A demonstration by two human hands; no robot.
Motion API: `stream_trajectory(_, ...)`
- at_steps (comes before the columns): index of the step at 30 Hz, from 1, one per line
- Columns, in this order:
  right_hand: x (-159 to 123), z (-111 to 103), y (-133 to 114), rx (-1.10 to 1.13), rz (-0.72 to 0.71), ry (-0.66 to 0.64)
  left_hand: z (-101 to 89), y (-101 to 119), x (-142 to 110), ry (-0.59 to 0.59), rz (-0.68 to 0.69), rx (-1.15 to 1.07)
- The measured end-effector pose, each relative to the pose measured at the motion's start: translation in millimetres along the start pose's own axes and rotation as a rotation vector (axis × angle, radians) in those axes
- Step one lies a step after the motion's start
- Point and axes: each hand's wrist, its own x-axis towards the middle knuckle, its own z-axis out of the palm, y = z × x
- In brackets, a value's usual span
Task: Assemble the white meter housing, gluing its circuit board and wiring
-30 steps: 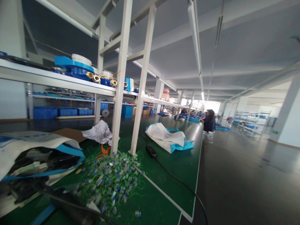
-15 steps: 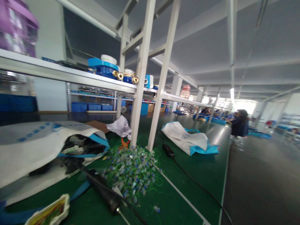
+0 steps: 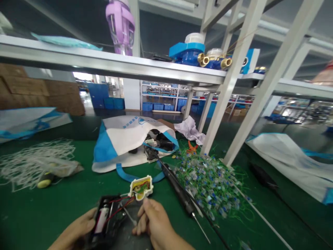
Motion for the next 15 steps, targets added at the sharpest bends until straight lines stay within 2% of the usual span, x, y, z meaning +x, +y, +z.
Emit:
stream_trajectory(8,-2.3,1.2,-6.3,0.037,0.027,0.013,-1.5,3.6,-1.0,-0.005,0.160,0.023)
stream_trajectory(13,-2.3,1.0,-10.8,0.058,0.041,0.038,-15.4,8.5,4.9,0.123,0.384,0.194)
stream_trajectory(15,-1.6,0.0,-14.0,0.060,0.029,0.066,-22.1,14.2,5.4,0.164,0.429,0.241)
